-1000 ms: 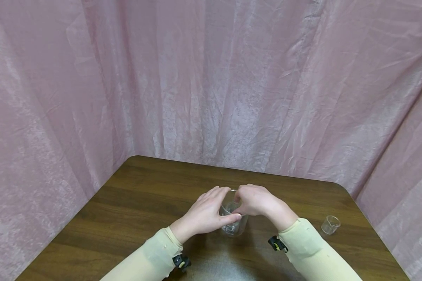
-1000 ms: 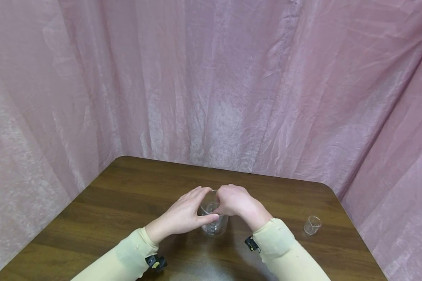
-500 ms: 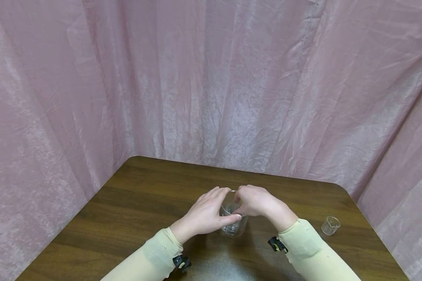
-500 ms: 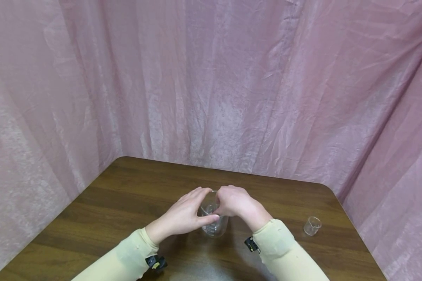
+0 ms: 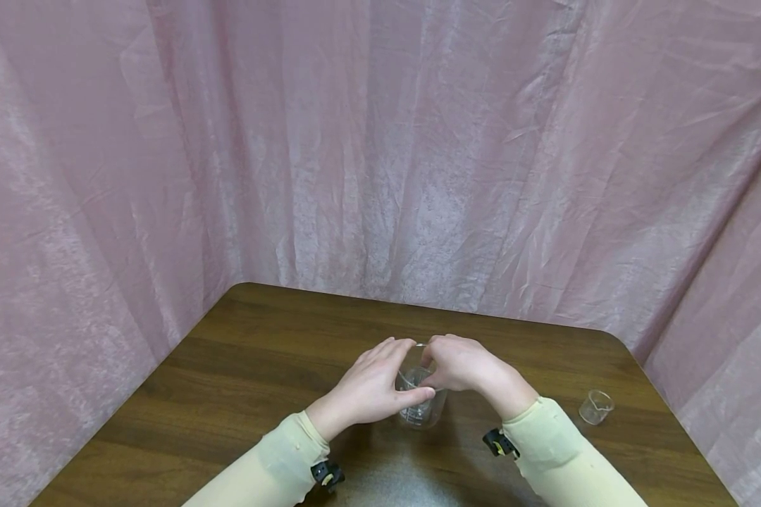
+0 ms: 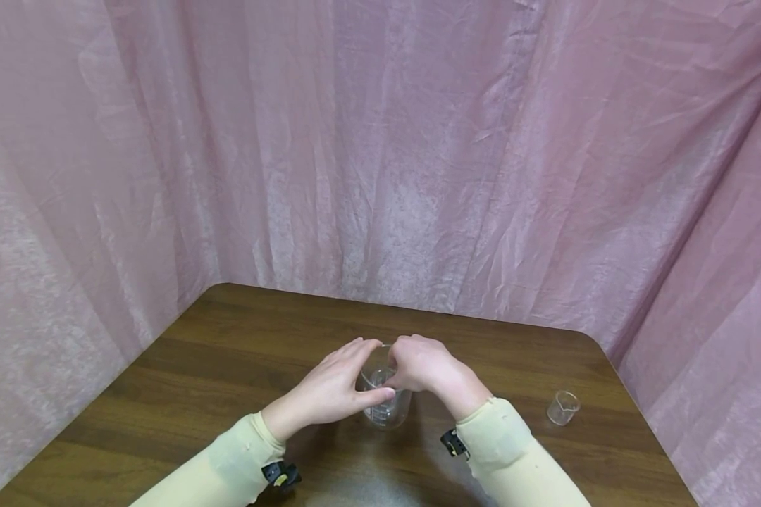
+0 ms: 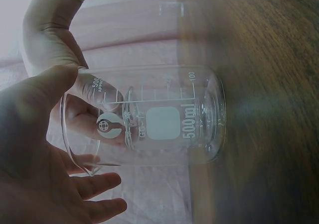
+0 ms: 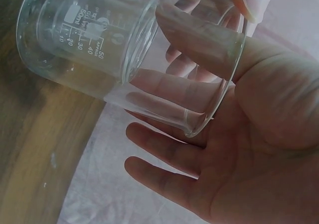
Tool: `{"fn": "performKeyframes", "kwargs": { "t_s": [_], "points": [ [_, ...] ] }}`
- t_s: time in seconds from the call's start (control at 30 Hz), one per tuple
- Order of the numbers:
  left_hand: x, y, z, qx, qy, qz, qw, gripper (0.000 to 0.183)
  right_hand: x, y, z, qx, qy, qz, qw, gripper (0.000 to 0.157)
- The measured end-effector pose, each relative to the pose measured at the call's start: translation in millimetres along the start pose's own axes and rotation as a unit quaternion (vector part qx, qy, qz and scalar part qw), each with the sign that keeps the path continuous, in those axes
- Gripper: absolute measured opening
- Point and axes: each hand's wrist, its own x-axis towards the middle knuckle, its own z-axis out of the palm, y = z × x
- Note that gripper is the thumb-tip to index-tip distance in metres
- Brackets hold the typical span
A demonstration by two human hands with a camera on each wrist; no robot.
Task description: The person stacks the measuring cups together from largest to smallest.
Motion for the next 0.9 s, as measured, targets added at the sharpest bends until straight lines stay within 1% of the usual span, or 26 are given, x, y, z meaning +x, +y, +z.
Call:
{"fn": "performKeyframes", "kwargs": {
  "t_s": [0.37, 0.73, 0.9],
  "points": [
    [-0.2, -0.5, -0.2, 0.002, -0.001, 0.000, 1.0000, 0.095, -7, 2, 2.3, 0.028, 0.039, -0.011, 0.999, 0.029],
    [-0.7, 0.3, -0.6, 0.004, 0.005, 0.002, 1.0000, 0.094, -19, 6, 2.1, 0.050, 0.083, -0.018, 0.995, 0.035],
    [-0.4, 1.3, -0.6, 0.003, 0.005, 0.001, 1.0000, 0.094, -25, 6, 1.8, 0.066, 0.099, -0.009, 0.993, 0.035]
  ]
}}
